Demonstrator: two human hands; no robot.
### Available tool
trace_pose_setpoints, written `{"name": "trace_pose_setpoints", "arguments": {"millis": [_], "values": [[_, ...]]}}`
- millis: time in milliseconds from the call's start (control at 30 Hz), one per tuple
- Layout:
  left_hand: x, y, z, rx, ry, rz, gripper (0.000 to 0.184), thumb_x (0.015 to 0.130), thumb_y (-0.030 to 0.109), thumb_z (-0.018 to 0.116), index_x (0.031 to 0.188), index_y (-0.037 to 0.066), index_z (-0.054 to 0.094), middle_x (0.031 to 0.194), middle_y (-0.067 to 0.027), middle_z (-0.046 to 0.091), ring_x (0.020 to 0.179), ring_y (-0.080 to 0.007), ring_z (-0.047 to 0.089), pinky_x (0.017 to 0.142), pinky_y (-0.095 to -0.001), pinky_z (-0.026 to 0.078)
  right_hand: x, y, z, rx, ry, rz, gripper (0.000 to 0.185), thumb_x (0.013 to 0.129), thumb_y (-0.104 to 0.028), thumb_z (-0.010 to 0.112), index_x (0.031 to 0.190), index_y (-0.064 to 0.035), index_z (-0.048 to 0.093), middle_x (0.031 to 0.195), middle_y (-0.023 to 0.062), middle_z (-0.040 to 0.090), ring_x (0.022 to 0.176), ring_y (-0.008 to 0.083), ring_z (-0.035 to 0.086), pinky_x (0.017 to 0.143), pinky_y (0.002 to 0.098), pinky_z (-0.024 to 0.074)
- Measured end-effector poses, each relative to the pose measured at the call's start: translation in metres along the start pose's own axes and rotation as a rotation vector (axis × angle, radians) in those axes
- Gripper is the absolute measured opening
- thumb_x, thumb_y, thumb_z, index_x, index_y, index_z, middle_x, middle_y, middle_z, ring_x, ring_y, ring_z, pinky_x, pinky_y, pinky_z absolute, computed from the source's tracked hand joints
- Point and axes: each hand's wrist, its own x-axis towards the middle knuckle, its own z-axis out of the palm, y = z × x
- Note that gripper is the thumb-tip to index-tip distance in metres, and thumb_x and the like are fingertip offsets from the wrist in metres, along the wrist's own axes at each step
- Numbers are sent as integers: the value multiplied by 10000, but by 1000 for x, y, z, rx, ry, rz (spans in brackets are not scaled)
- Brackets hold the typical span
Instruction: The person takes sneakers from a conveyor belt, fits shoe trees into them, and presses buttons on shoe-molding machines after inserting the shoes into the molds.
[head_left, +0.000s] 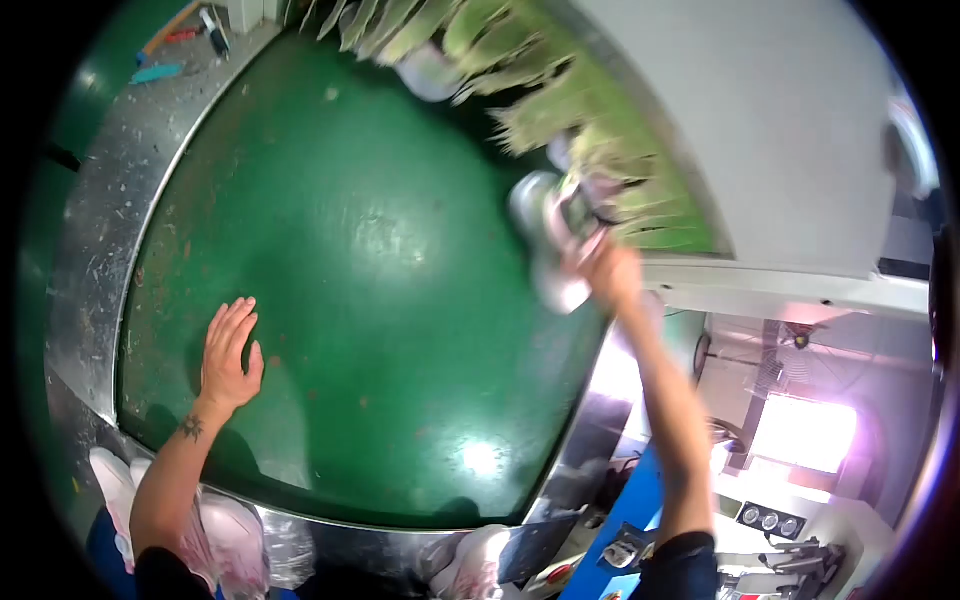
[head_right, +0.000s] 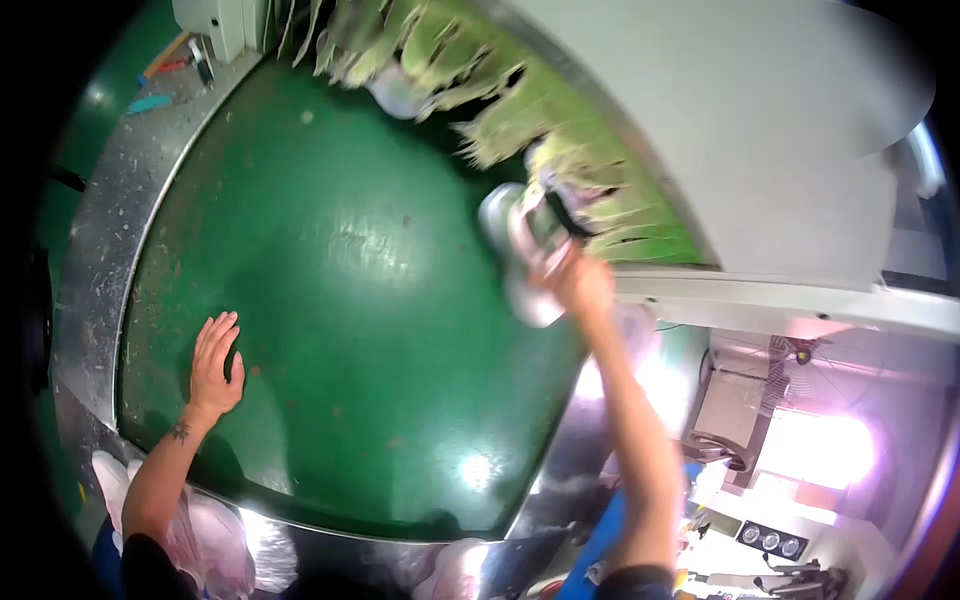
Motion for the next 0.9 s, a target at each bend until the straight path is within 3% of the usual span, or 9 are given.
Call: {"name": "trace_pose_setpoints", "arguments": {"millis": [133, 233, 300, 400, 433, 467, 600, 700, 900], "values": [[3, 11, 0, 94, 3, -8, 433, 767, 50, 551, 1187, -32, 485, 1324, -177, 485, 1247, -362, 443, 1079, -485, 316, -212, -84, 13, 813, -27, 36, 581, 637, -502, 789, 948, -44, 614, 698, 115, 637, 610, 272, 638, 546, 379, 514], [12, 35, 12, 19, -20, -239, 495, 840, 214, 590, 1248, -32, 453, 1348, -213, 444, 1239, -361, 448, 1070, -461, 331, -329, -142, -96, 1111, 190, 158, 709, 634, -337, 839, 1213, -45, 550, 1020, 145, 657, 909, 229, 653, 826, 336, 525], [19, 126, -13, -571, -530, -537, 583, 912, 398, 529, 1303, -21, 418, 1348, -218, 447, 1226, -320, 472, 1059, -425, 348, -414, -141, -112, 1596, -188, 481, 810, 681, -323, 806, 1319, -13, 414, 1223, 144, 539, 1095, 255, 562, 962, 357, 449], [4, 236, -53, -1248, -1563, -695, 828, 902, 588, 470, 1425, -10, 236, 1315, -217, 493, 1226, -297, 484, 1041, -389, 373, -466, -96, -198, 1032, -551, -49, 640, 780, -164, 682, 1355, -80, 414, 1238, 124, 568, 1097, 278, 593, 881, 358, 515], [-6, 263, -60, -1398, -1735, -557, 787, 914, 480, 525, 1448, 2, 201, 1304, -225, 502, 1213, -297, 496, 1047, -380, 370, -469, -90, -209, 843, -93, -241, 603, 751, -143, 693, 1306, -62, 470, 1191, 118, 598, 1032, 272, 622, 804, 351, 545], [-3, 314, -73, -853, -1593, 71, 842, 842, 382, 640, 1449, -5, 203, 1305, -225, 498, 1198, -297, 510, 1036, -382, 390, -461, -84, -228, 762, 135, -388, 600, 726, -115, 708, 1279, -33, 490, 1203, 135, 589, 1048, 279, 615, 844, 355, 533], [-42, 368, -109, -1678, -1232, -186, 898, 710, 301, 721, 1399, -55, 267, 1252, -220, 527, 1130, -329, 554, 980, -436, 449, -539, -108, -207, 1473, 559, 387, 579, 815, -56, 630, 1351, -37, 412, 1336, 150, 495, 1198, 262, 530, 962, 335, 458], [-96, 451, -132, -1783, -1267, -163, 960, 681, 329, 739, 1404, -49, 234, 1240, -210, 519, 1128, -349, 555, 973, -473, 458, -625, -131, -195, 1566, 433, 287, 731, 807, -234, 695, 1386, 22, 329, 1465, 214, 297, 1372, 319, 285, 1092, 413, 291], [-205, 558, -59, -1583, -1076, -92, 708, 743, 186, 694, 1336, -32, 373, 1239, -139, 518, 1098, -259, 553, 956, -382, 449, -726, -66, -190, 1516, 553, 477, 572, 852, -184, 661, 1326, 12, 408, 1276, 165, 487, 1155, 234, 489, 1009, 359, 370]]}}
